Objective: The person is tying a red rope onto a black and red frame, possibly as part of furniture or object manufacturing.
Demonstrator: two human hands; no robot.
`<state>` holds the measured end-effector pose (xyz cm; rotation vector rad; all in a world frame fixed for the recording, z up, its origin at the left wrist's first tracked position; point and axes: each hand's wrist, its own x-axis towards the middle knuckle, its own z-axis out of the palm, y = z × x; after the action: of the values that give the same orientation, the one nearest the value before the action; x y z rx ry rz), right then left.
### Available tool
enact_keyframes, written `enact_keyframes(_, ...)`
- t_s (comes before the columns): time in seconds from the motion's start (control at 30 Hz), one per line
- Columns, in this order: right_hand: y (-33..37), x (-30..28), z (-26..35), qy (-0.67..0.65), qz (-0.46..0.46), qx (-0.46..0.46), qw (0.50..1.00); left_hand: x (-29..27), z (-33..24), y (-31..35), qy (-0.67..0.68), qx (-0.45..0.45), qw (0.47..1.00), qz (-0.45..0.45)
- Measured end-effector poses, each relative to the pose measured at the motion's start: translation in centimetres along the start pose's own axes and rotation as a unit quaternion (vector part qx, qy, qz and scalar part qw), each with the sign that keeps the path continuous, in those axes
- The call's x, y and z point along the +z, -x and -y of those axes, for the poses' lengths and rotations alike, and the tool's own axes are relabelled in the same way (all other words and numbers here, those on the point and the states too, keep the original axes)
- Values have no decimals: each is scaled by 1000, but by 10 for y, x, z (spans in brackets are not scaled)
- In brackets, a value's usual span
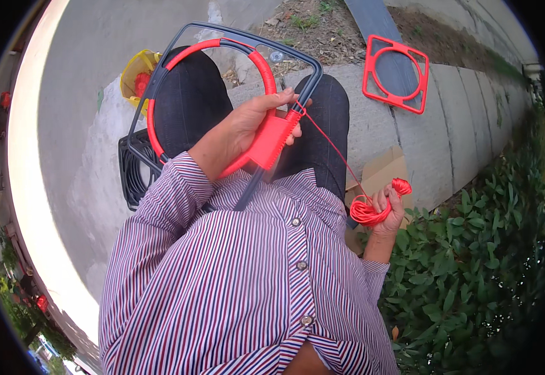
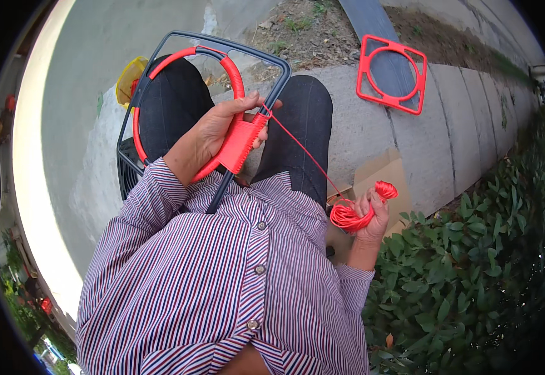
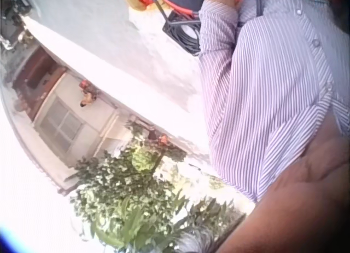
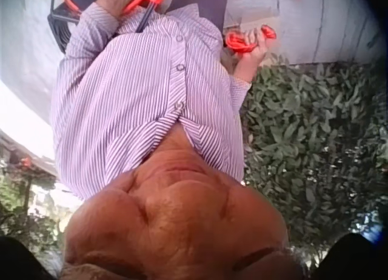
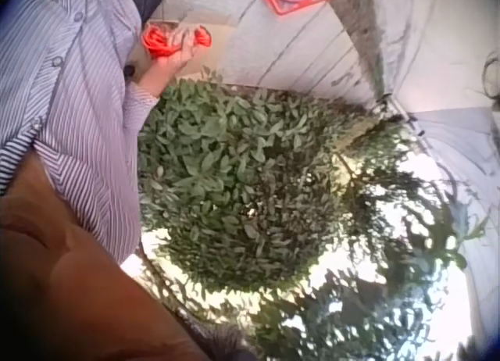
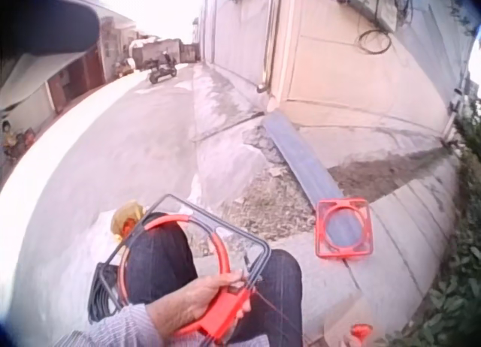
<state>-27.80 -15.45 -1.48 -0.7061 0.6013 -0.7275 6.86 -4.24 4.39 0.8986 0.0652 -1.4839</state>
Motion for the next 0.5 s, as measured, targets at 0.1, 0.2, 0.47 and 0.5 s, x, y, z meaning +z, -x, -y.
enact_keyframes(0.1, 16, -34, 4, -77, -85, -4, 993, -7, 1, -7, -10, -28, 998, 51)
enact_keyframes(0.2, 22, -41, -11, 75, -118, 16, 990, -5, 4, -11, -51, -54, 995, 73)
enact_keyframes(0.47, -57, -46, -19, 41, -232, 25, 971, 6, 9, -6, -79, -34, 995, 45)
enact_keyframes(0.5, -70, -24, -6, 48, -178, 34, 982, 9, 8, -2, -93, -20, 995, 37)
